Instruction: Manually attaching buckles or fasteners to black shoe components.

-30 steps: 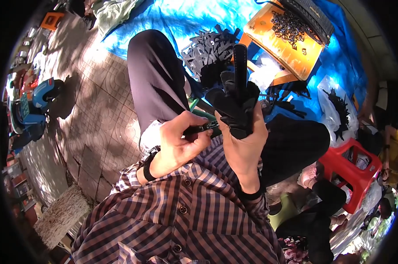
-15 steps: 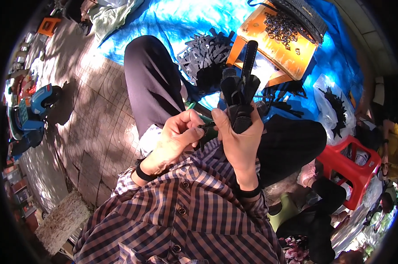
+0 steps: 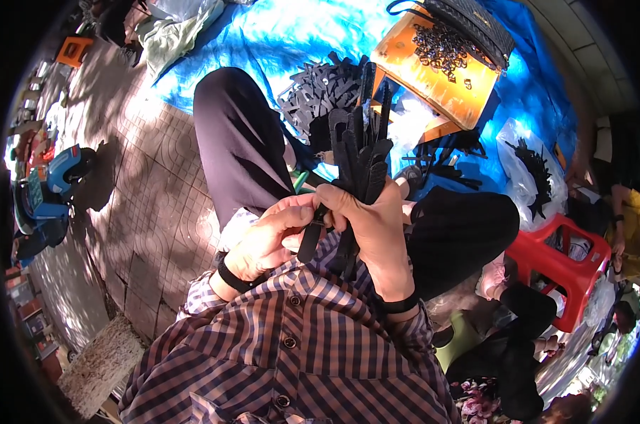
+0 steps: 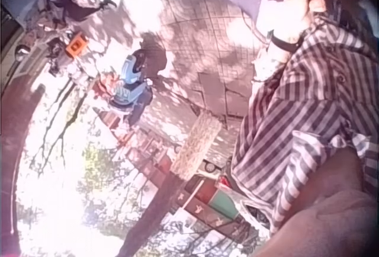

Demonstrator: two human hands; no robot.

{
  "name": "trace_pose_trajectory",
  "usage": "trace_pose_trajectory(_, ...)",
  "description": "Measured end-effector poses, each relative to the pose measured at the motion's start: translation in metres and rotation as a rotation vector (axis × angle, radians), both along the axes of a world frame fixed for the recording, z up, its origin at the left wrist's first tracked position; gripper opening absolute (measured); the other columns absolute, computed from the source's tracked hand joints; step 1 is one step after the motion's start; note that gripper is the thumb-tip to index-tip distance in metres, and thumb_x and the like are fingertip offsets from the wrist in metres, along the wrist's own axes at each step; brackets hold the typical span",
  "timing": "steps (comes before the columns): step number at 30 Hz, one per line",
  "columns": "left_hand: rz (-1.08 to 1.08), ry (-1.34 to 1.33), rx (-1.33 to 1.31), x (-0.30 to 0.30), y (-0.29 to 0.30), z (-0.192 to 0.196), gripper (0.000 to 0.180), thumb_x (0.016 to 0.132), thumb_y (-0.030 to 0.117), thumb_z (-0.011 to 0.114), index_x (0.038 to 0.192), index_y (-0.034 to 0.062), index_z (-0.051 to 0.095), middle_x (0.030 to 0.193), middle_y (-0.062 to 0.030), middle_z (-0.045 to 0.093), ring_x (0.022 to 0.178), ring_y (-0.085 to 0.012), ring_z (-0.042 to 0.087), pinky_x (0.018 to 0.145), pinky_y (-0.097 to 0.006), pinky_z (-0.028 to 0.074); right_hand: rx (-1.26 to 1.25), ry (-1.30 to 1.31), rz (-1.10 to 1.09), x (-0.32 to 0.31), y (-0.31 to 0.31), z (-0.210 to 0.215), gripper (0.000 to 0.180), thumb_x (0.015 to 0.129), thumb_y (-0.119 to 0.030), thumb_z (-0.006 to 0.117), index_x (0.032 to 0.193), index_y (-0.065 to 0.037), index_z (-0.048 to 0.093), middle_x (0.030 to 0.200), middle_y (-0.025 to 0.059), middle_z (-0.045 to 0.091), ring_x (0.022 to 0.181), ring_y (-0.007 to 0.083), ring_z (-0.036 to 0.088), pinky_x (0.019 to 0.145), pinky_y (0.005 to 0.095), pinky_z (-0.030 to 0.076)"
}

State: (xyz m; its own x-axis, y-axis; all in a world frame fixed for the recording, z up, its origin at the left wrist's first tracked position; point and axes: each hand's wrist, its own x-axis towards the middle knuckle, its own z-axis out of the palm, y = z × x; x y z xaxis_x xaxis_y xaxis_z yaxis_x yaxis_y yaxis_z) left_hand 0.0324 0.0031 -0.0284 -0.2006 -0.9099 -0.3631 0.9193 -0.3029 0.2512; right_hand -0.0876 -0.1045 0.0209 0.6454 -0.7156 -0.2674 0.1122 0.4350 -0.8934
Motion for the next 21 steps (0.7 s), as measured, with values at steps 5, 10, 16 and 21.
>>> trace_pose_trajectory(5, -0.024, -0.188, -0.054, -0.002, -0.006, 0.013, 0.012, 0.094, 0.012, 0.048, 0.103, 0.0047, 0.051, 0.068, 0.0022, 0.051, 0.045, -0.0034, 0.032, 0.043, -0.018, 0.023, 0.025, 0.061, -0.004, -0.004, -0.004, -0.007, 0.012, 0.079, -0.004, 0.069, 0.084, 0.001, 0.059, 0.066, 0.0019, 0.060, 0.050, 0.0056, 0.050, 0.047, 0.0190, 0.040)
trace_pose_trajectory(10, 0.219, -0.588, -0.194, -0.014, -0.003, 0.008, 0.018, 0.093, 0.010, 0.049, 0.108, 0.0032, 0.040, 0.082, -0.0052, 0.055, 0.060, -0.0070, 0.048, 0.049, -0.017, 0.037, -0.132, 0.177, -0.056, 0.000, -0.002, -0.010, 0.017, 0.079, -0.006, 0.070, 0.087, 0.000, 0.056, 0.065, 0.0003, 0.058, 0.049, 0.0041, 0.050, 0.044, 0.0175, 0.039)
trace_pose_trajectory(16, 0.282, -0.870, -0.285, -0.015, 0.001, 0.010, 0.012, 0.094, 0.003, 0.047, 0.102, 0.0027, 0.038, 0.085, -0.0094, 0.057, 0.058, -0.0070, 0.054, 0.054, -0.019, 0.047, -0.114, 0.160, -0.044, 0.002, -0.002, -0.010, 0.021, 0.078, -0.006, 0.070, 0.090, 0.000, 0.053, 0.064, 0.0004, 0.057, 0.048, 0.0051, 0.052, 0.043, 0.0185, 0.041)
trace_pose_trajectory(21, 0.267, -0.933, -0.242, -0.016, 0.004, 0.009, 0.007, 0.096, 0.006, 0.044, 0.099, 0.0016, 0.039, 0.084, -0.0120, 0.062, 0.056, -0.0081, 0.056, 0.053, -0.019, 0.047, -0.136, 0.126, -0.011, 0.002, -0.001, -0.013, 0.020, 0.080, -0.006, 0.069, 0.090, 0.000, 0.053, 0.062, 0.0012, 0.057, 0.047, 0.0063, 0.052, 0.043, 0.0200, 0.042)
